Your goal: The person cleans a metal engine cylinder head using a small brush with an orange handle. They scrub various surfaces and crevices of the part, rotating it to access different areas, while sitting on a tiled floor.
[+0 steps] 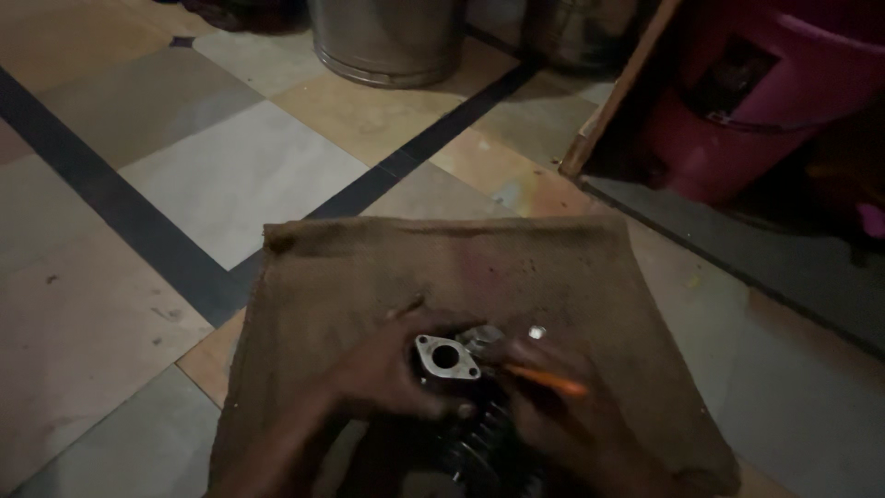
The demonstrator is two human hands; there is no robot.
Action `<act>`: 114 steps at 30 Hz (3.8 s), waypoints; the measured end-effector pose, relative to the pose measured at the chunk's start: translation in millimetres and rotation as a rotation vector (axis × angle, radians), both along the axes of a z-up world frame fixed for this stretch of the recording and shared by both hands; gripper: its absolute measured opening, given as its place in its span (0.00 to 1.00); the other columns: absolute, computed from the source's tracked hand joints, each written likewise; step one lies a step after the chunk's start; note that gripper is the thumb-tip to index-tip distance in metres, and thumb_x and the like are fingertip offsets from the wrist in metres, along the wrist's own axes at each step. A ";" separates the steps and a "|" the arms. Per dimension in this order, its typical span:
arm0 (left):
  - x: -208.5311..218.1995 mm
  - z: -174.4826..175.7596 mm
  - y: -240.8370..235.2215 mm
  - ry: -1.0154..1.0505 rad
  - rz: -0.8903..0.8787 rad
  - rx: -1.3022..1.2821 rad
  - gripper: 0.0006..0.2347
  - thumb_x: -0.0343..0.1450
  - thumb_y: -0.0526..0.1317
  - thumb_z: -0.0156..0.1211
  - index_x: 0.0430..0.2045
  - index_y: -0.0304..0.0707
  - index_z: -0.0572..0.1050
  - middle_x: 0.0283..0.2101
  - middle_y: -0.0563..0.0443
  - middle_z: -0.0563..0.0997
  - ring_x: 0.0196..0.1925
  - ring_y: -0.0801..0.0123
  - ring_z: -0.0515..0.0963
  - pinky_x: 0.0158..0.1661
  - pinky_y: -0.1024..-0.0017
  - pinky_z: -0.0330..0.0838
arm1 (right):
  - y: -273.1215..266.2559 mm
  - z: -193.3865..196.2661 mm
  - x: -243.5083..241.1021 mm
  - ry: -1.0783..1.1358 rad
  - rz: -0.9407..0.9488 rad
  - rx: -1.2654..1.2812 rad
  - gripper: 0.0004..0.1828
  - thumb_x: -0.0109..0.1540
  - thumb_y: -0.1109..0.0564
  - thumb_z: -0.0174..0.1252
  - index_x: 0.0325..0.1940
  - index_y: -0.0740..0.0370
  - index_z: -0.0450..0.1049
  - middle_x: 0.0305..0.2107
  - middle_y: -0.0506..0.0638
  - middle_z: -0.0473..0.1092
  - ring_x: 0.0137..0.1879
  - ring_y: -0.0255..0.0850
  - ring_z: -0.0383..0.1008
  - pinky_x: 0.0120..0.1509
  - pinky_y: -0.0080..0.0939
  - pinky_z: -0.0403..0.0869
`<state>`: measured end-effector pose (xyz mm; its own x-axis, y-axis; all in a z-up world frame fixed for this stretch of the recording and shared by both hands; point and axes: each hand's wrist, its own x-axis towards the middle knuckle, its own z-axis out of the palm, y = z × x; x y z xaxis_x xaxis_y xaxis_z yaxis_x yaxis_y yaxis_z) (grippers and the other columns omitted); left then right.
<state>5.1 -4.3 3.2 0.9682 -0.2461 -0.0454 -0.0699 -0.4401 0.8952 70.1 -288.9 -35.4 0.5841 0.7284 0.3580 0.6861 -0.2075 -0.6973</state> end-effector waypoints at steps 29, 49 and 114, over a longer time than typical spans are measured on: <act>-10.4 -119.0 64.8 0.272 0.283 -0.653 0.28 0.64 0.52 0.63 0.53 0.29 0.76 0.53 0.38 0.83 0.54 0.57 0.84 0.55 0.62 0.80 | 34.6 17.9 -0.8 0.395 -0.296 0.007 0.07 0.55 0.63 0.67 0.37 0.63 0.83 0.33 0.54 0.82 0.45 0.42 0.84 0.52 0.43 0.81; -7.3 -46.8 52.1 0.174 0.253 -0.722 0.36 0.59 0.57 0.64 0.58 0.32 0.70 0.52 0.47 0.81 0.52 0.63 0.81 0.52 0.66 0.78 | 55.9 70.2 -15.2 0.532 -0.360 -0.114 0.13 0.60 0.53 0.62 0.45 0.58 0.82 0.38 0.50 0.81 0.47 0.42 0.82 0.54 0.42 0.80; 1.1 -33.5 60.2 0.209 0.172 -0.500 0.38 0.58 0.58 0.63 0.62 0.35 0.75 0.44 0.38 0.83 0.42 0.59 0.80 0.39 0.66 0.75 | 53.9 56.5 -31.8 0.641 -0.607 -0.098 0.08 0.64 0.56 0.66 0.44 0.63 0.81 0.28 0.59 0.76 0.30 0.49 0.80 0.34 0.48 0.81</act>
